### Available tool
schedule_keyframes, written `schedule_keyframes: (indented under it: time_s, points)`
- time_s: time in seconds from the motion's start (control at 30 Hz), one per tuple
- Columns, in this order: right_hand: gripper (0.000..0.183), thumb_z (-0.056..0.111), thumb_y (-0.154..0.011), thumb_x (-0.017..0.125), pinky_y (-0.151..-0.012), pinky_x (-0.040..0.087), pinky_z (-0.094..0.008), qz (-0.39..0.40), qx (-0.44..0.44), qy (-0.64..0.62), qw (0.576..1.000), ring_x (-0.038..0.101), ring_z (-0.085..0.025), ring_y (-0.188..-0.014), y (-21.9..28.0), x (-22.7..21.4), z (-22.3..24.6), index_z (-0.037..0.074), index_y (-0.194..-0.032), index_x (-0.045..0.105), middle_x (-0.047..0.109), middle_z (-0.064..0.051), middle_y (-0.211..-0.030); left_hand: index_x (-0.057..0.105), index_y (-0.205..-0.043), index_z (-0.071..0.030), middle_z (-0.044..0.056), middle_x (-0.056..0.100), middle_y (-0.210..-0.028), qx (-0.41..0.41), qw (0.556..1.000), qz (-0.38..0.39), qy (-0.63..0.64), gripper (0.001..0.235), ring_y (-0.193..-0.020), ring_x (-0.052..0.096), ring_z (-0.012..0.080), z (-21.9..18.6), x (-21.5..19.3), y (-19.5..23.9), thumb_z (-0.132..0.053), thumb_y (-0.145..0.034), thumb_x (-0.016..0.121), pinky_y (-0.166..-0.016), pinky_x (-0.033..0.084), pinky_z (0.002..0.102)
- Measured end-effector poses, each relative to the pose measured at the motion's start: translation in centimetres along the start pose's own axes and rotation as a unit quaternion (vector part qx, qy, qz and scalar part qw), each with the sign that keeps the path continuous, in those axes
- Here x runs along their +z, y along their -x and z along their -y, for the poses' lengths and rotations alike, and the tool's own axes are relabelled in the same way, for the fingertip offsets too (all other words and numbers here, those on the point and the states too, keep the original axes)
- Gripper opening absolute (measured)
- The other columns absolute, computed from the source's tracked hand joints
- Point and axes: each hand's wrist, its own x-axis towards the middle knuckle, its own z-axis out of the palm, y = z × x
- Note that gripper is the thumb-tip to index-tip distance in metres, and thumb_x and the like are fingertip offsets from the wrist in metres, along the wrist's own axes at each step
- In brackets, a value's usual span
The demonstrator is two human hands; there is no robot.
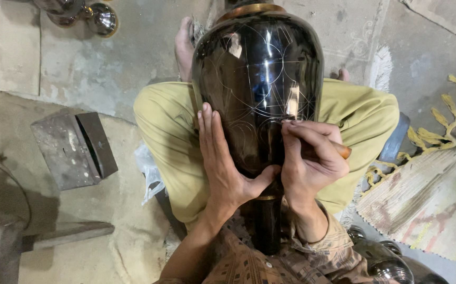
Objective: The person sits cross-legged on the floor and uses a small hand tool to engrave intricate geometric patterns onto the surface of a dark, glossy vase. They hold the vase steady with one hand while carefully carving lines with the other, rotating the vase as needed to access different areas.
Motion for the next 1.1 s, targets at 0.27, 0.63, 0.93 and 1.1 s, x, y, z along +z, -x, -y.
schedule_keyframes:
  time_s: [0.27, 0.63, 0.93, 1.1]
  points:
    - [0.018, -0.020, -0.091, 0.075, -0.086, 0.060, -0.023, 0.079, -0.015, -0.020, 0.997, 0.071, -0.016, -0.092, -1.0, -1.2, -0.4, -0.003, -0.099, 0.075, 0.071, -0.013, -0.105, 0.014, -0.165, 0.003, 0.031, 0.017, -0.172, -0.011, 1.000, 0.000, 0.000, 0.126, -0.159, 0.021, 0.0461, -0.2, 0.0, -0.1, -0.060, -0.079, 0.080, -0.134, 0.019, 0.057]
    - [0.018, -0.020, -0.088, 0.075, -0.086, 0.058, -0.023, 0.101, -0.016, 0.004, 0.995, 0.070, -0.017, -0.092, -1.5, -1.6, -0.6, -0.003, -0.096, 0.075, 0.073, -0.013, -0.104, 0.014, -0.166, 0.003, 0.031, 0.017, -0.173, -0.004, 1.000, 0.006, -0.009, 0.125, -0.159, 0.021, 0.0462, 0.0, -0.1, 0.0, -0.064, -0.083, 0.078, -0.135, 0.018, 0.056]
    - [0.017, -0.020, -0.090, 0.077, -0.085, 0.062, -0.024, 0.173, -0.031, -0.046, 0.983, 0.073, -0.018, -0.089, -3.0, -2.6, -1.5, -0.004, -0.095, 0.074, 0.072, -0.014, -0.102, 0.014, -0.167, 0.000, 0.028, 0.016, -0.169, -0.001, 1.000, 0.005, -0.015, 0.118, -0.161, 0.018, 0.0451, 0.5, 0.3, 0.4, -0.066, -0.088, 0.071, -0.135, 0.017, 0.055]
    - [0.016, -0.019, -0.089, 0.076, -0.083, 0.062, -0.024, 0.199, -0.035, -0.058, 0.978, 0.073, -0.017, -0.088, -3.4, -2.8, -1.8, -0.004, -0.094, 0.074, 0.072, -0.014, -0.104, 0.013, -0.169, -0.001, 0.025, 0.014, -0.171, -0.007, 1.000, 0.004, -0.020, 0.112, -0.162, 0.016, 0.0440, 1.0, 0.7, 0.8, -0.070, -0.093, 0.059, -0.136, 0.016, 0.057]
